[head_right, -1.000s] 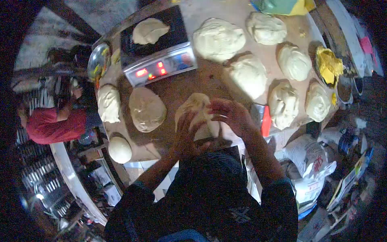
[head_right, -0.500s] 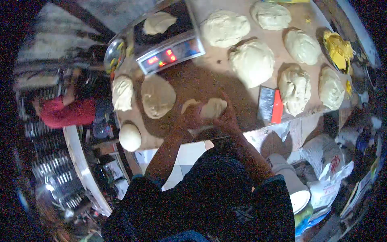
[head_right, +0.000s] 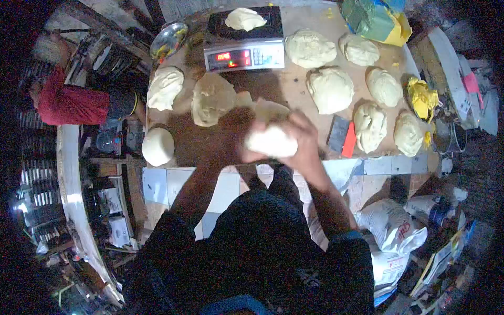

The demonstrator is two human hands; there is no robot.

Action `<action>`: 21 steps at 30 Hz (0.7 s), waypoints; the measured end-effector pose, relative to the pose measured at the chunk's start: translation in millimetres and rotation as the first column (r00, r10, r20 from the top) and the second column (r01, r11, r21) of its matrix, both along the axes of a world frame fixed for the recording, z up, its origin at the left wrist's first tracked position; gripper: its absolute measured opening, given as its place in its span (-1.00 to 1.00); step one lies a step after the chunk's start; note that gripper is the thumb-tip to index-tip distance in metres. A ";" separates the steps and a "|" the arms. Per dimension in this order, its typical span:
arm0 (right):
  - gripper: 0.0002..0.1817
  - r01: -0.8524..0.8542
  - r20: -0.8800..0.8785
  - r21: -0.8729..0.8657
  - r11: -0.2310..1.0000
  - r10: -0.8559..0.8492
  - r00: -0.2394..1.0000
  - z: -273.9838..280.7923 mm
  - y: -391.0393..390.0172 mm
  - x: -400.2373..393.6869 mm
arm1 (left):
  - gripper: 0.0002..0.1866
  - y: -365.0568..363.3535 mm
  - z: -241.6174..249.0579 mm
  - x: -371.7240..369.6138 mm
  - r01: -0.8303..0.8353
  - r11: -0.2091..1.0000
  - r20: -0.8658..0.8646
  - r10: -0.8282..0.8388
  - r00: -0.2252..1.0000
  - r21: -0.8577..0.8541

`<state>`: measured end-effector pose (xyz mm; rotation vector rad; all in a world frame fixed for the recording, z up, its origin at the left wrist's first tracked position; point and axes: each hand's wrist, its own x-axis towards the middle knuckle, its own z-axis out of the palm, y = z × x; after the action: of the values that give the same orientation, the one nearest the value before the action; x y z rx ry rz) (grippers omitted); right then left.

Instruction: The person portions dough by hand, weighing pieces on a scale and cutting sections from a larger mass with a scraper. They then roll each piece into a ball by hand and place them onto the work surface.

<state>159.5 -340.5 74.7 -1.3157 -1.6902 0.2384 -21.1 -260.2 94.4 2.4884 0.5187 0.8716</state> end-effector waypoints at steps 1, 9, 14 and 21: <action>-0.68 0.047 0.038 0.152 0.987 -0.054 0.998 -14.6 -4.7 -7.1 | -0.49 -5.8 -13.5 -4.8 -0.027 0.999 -0.127 0.024 0.992 -0.024; -0.39 -0.369 -0.129 -0.894 0.252 0.646 0.753 -128.3 -16.4 30.6 | -0.48 -32.6 -155.1 -35.5 -0.067 0.808 -0.496 -0.291 0.818 -0.585; -0.47 -0.195 -0.465 -0.706 0.681 -0.238 0.853 -153.9 76.0 93.7 | -0.43 90.1 -172.1 0.9 -0.284 0.894 -0.578 0.442 0.686 0.346; -0.34 -0.123 -0.854 -0.107 0.987 -0.154 -0.497 -164.6 31.5 -4.3 | -0.16 138.8 -141.6 110.7 0.028 0.987 -0.391 -0.088 0.916 -0.157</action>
<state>155.1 -309.0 -89.9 -0.4967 0.1812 1.2079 89.6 -121.4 -47.2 2.5308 0.6123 0.2842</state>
